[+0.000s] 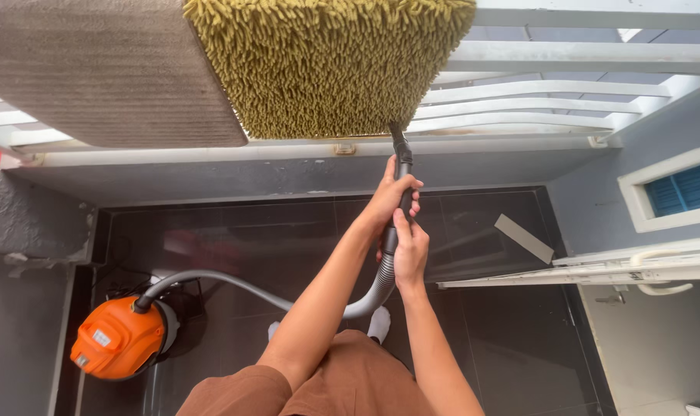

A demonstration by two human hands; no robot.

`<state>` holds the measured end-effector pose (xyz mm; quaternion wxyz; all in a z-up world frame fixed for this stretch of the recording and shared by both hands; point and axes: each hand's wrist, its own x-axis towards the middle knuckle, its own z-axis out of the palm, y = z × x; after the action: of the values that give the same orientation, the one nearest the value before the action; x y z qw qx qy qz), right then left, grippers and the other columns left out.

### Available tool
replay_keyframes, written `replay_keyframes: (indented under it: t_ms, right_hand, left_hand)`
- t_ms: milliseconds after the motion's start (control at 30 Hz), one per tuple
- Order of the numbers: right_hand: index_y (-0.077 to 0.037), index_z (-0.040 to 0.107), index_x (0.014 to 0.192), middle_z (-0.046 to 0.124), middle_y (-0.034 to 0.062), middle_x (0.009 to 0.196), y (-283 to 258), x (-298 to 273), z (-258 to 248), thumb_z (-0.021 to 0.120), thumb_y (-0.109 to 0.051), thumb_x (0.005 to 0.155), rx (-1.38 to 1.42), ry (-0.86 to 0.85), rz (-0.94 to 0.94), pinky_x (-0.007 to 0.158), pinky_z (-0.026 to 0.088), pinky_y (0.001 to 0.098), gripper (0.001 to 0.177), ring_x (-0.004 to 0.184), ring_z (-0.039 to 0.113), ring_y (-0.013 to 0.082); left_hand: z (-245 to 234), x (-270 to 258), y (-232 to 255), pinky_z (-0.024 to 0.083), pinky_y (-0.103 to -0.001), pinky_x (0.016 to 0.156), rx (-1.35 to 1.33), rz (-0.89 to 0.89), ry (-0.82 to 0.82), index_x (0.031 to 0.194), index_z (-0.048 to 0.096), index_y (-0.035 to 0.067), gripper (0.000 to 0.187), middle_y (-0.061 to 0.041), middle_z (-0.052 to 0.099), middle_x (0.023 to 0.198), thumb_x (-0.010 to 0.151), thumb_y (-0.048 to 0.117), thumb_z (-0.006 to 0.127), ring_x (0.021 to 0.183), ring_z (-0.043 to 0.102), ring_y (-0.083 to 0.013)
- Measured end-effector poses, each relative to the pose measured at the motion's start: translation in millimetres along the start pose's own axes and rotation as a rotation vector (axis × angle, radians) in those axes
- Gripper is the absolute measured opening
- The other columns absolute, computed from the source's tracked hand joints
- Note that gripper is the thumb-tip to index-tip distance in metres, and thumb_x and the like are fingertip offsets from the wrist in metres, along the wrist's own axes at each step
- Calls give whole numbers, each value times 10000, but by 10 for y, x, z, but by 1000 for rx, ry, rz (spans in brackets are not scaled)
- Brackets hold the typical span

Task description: The person uses a vacuum cleaner hose to clean a green rug hanging over a balcony railing. The person moves the vacuum nozzle back and forth across the rug's surface to remove dust or debris.

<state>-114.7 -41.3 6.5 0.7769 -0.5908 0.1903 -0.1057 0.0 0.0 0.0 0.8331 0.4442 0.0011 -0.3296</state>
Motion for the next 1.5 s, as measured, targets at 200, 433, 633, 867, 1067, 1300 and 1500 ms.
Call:
replay_keyframes:
  t_ms: [200, 433, 633, 867, 1067, 1300, 1500]
  right_hand:
    - [-8, 610, 831, 582, 68, 555, 105, -12, 464, 598, -391, 1011, -135, -197, 110, 361, 452, 282, 423, 389, 557, 144]
    - [-18, 624, 830, 591, 69, 563, 215, 15, 968, 599, -389, 1008, -104, -472, 182, 366, 440, 278, 411, 389, 546, 138]
    - [-27, 628, 838, 591, 69, 567, 210, 98, 960, 588, -403, 1012, -122, -551, 196, 369, 443, 277, 416, 391, 548, 142]
    - [-16, 624, 840, 612, 89, 596, -303, -1, 438, 568, -383, 1014, -33, -277, 179, 362, 461, 285, 410, 394, 569, 157]
    - [1, 601, 858, 613, 85, 619, -825, -231, 208, 566, -388, 1034, -114, -89, 12, 371, 473, 276, 428, 412, 574, 144]
    - [5, 615, 869, 605, 88, 590, -620, -210, 552, 582, -389, 1003, -234, -196, 102, 352, 479, 285, 417, 388, 585, 151]
    - [-25, 650, 951, 623, 70, 654, -448, -110, 823, 572, -381, 1011, 42, -588, 235, 386, 473, 272, 370, 451, 581, 132]
  left_hand:
    - [-636, -281, 223, 492, -269, 437, -135, 31, 182, 1605, 137, 263, 909, -62, 547, 714, 860, 80, 625, 512, 561, -138]
    - [-1188, -686, 563, 488, -273, 419, -164, 275, 398, 1423, 326, 150, 611, -63, 550, 727, 886, 78, 608, 501, 569, -147]
    - [-1125, -766, 650, 498, -278, 414, -162, 315, 470, 1404, 283, 249, 656, -68, 546, 713, 858, 76, 603, 494, 576, -150]
    - [-343, -432, 488, 521, -298, 453, -161, 178, 263, 1471, 188, 237, 777, -87, 560, 764, 860, 100, 647, 534, 602, -169]
    - [330, -371, 600, 510, -279, 471, -187, 75, -104, 1599, 70, 265, 939, -74, 544, 757, 861, 97, 626, 547, 568, -150]
    - [-231, -514, 595, 491, -254, 470, -275, 155, -33, 1448, 313, 124, 605, -52, 526, 770, 932, 79, 624, 576, 557, -134]
    - [-559, -933, 835, 512, -294, 417, -150, 441, 496, 1439, 251, 195, 654, -87, 548, 737, 872, 102, 564, 511, 587, -180]
